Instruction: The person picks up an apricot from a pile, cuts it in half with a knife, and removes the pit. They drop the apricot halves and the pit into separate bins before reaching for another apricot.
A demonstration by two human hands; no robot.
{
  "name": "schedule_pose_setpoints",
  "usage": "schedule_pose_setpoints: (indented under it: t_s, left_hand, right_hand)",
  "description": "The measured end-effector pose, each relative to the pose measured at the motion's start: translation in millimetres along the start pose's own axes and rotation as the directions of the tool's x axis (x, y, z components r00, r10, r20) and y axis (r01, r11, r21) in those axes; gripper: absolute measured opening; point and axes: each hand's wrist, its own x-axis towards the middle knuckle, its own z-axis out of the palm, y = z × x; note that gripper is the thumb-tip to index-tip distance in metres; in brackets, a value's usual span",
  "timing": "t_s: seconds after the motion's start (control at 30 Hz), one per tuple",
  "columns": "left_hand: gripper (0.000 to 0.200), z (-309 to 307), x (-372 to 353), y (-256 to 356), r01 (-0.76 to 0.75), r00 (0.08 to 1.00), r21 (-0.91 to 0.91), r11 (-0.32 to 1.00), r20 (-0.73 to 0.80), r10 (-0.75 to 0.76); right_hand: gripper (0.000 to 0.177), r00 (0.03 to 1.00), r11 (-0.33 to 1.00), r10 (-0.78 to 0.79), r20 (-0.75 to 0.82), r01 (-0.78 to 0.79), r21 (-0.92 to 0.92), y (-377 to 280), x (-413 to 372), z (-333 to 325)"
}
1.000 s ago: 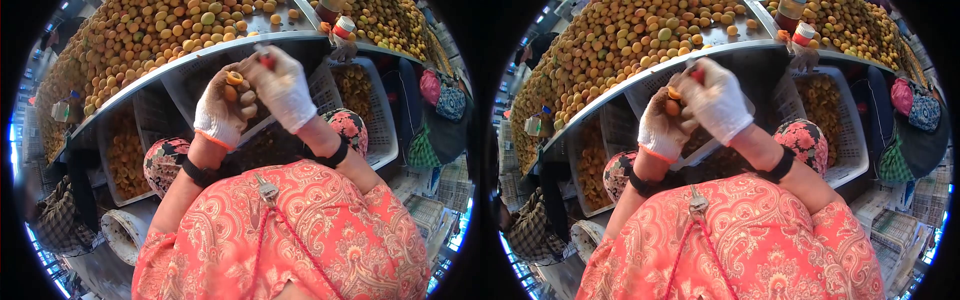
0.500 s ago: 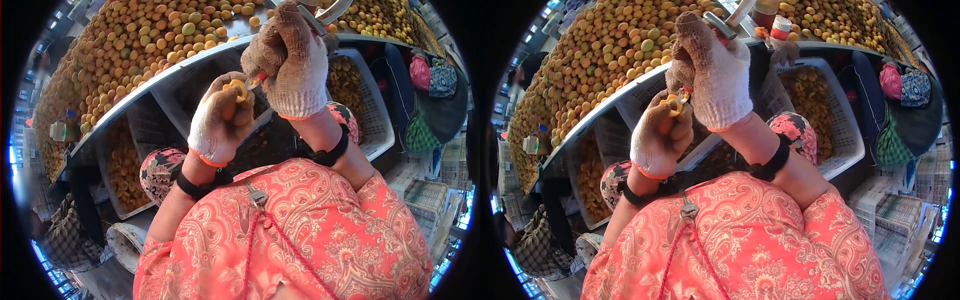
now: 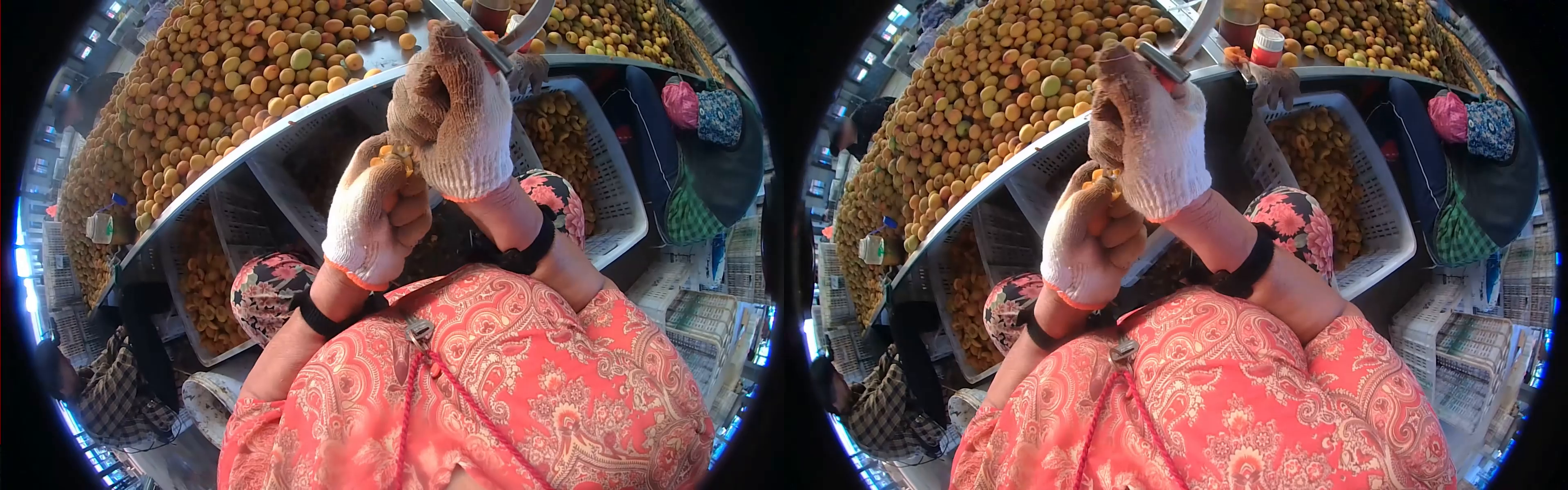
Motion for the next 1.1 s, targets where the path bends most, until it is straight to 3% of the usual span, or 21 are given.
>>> schedule_pose_setpoints:
  t_s: [0.17,0.23,0.27,0.33,0.37,0.4,0.43,0.47,0.5,0.53,0.6,0.67,0.73,0.77,0.8,0.83,0.87,0.93,1.0,1.07,1.1]
  left_hand:
    - [0.022,4,6,-6,-0.05,0.998,0.049,0.998,-0.032,0.051]
    - [0.028,10,11,-5,-0.038,0.975,0.229,0.973,-0.206,0.086]
    - [0.028,10,15,-7,-0.042,0.974,0.229,0.973,-0.209,0.091]
    - [0.034,4,25,-13,-0.17,0.934,0.524,0.835,-0.183,0.305]
    - [0.033,-22,39,-17,-0.279,0.887,0.805,0.523,0.007,0.462]
    - [0.033,-26,44,-12,-0.275,0.887,0.805,0.525,0.003,0.461]
    - [0.03,-29,47,-8,-0.392,0.794,0.91,0.135,0.261,0.549]
    - [0.028,-33,49,-5,-0.445,0.679,0.852,-0.275,0.521,0.517]
    - [0.025,-33,48,1,-0.359,0.764,0.889,-0.285,0.455,0.457]
    - [0.025,-41,53,7,-0.357,0.766,0.891,-0.28,0.451,0.458]
    - [0.023,-68,71,19,-0.161,0.852,0.82,-0.549,0.396,0.342]
    - [0.017,-93,80,24,-0.057,0.876,0.867,-0.495,0.281,0.392]
    - [0.015,-100,81,26,-0.081,0.854,0.964,-0.255,0.199,0.482]
    - [0.015,-105,78,32,-0.071,0.852,0.963,-0.262,0.195,0.486]
    - [0.02,-87,67,45,0.044,0.927,0.981,0.188,-0.11,0.358]
    - [0.027,-78,57,52,0.216,0.938,0.787,0.578,-0.332,0.1]
    - [0.027,-79,50,54,0.214,0.937,0.789,0.576,-0.334,0.108]
    - [0.038,-81,37,59,0.119,0.948,0.435,0.892,-0.317,0.029]
    - [0.046,-78,22,66,0.068,0.97,0.378,0.923,-0.241,0.027]
    - [0.048,-66,-1,78,-0.056,0.969,0.342,0.938,-0.207,0.134]
    - [0.044,-65,-9,82,-0.082,0.962,0.34,0.937,-0.22,0.164]
  right_hand:
    - [0.049,0.994,0.982,0.097,-0.052,-0.087,0.169,9,11,-21]
    - [0.051,0.974,0.946,0.199,-0.11,-0.161,0.283,10,15,-25]
    - [0.051,0.974,0.944,0.203,-0.106,-0.166,0.284,13,17,-26]
    - [0.053,0.958,0.935,0.241,-0.154,-0.186,0.303,18,21,-30]
    - [0.052,0.937,0.925,0.287,-0.198,-0.217,0.313,16,22,-29]
    - [0.052,0.936,0.924,0.29,-0.199,-0.22,0.314,19,24,-33]
    - [0.047,0.931,0.907,0.305,-0.202,-0.219,0.361,24,26,-39]
    - [0.041,0.924,0.888,0.321,-0.206,-0.217,0.406,30,29,-45]
    - [0.042,0.893,0.889,0.355,-0.278,-0.229,0.397,37,33,-48]
    - [0.042,0.89,0.889,0.358,-0.281,-0.233,0.395,42,37,-55]
    - [0.043,0.82,0.783,0.51,-0.259,-0.317,0.535,53,42,-67]
    - [0.041,0.833,0.812,0.471,-0.291,-0.281,0.511,62,47,-66]
    - [0.036,0.801,0.893,0.433,-0.414,-0.317,0.321,69,48,-69]
    - [0.033,0.801,0.89,0.43,-0.417,-0.299,0.344,74,49,-74]
    - [0.032,0.78,0.889,0.442,-0.442,-0.318,0.328,73,48,-72]
    - [0.033,0.796,0.902,0.427,-0.429,-0.342,0.263,73,45,-71]
    - [0.035,0.813,0.912,0.409,-0.415,-0.36,0.194,72,44,-70]
    - [0.028,0.818,0.917,0.398,-0.415,-0.338,0.213,76,43,-75]
    - [0.023,0.824,0.92,0.388,-0.414,-0.315,0.235,79,39,-81]
    - [0.02,0.933,0.969,0.243,-0.266,-0.224,0.099,81,32,-78]
    - [0.019,0.943,0.976,0.218,-0.253,-0.211,0.053,79,30,-77]
